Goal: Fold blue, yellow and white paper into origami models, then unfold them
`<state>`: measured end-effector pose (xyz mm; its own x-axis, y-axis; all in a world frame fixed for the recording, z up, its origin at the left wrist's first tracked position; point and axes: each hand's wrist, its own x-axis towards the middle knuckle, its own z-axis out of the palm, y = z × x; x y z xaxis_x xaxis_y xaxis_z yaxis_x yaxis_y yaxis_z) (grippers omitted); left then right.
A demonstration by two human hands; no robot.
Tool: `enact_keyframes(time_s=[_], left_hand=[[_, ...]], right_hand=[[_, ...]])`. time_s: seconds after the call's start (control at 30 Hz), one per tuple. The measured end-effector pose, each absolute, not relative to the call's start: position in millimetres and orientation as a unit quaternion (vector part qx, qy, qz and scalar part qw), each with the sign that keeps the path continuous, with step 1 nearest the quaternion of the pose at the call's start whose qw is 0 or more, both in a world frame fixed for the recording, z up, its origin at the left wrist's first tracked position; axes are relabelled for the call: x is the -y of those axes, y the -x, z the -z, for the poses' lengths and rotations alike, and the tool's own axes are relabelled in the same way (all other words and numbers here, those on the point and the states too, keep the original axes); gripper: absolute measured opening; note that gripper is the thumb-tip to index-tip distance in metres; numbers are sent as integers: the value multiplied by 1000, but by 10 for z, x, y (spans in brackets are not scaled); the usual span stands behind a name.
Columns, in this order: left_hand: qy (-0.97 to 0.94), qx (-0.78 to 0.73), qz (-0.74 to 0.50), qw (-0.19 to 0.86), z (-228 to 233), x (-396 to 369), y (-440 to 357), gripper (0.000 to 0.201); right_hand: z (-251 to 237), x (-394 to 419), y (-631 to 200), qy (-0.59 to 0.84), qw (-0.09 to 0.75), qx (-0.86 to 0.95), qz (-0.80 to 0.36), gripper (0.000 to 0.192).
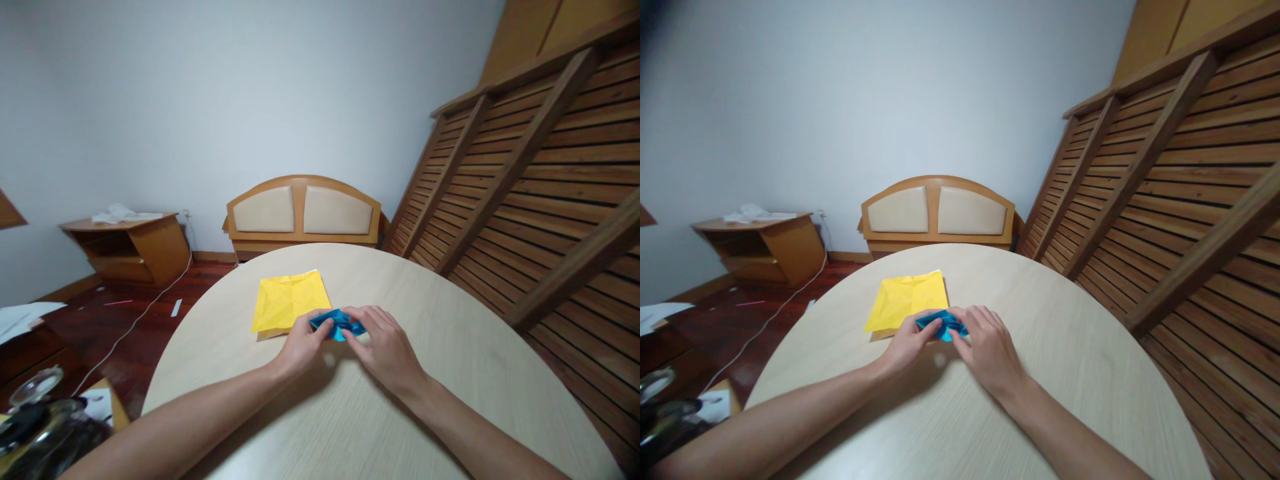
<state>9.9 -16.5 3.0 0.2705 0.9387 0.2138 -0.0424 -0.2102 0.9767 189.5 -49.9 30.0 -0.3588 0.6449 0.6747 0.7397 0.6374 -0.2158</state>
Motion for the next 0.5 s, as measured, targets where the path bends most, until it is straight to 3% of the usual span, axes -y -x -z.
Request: enact_keyframes(time_s=[0.5], left_hand=[[-613, -376, -482, 501, -97, 261, -124, 29]], right_hand=[[-269, 553, -2039, 330, 412, 838, 138, 13]])
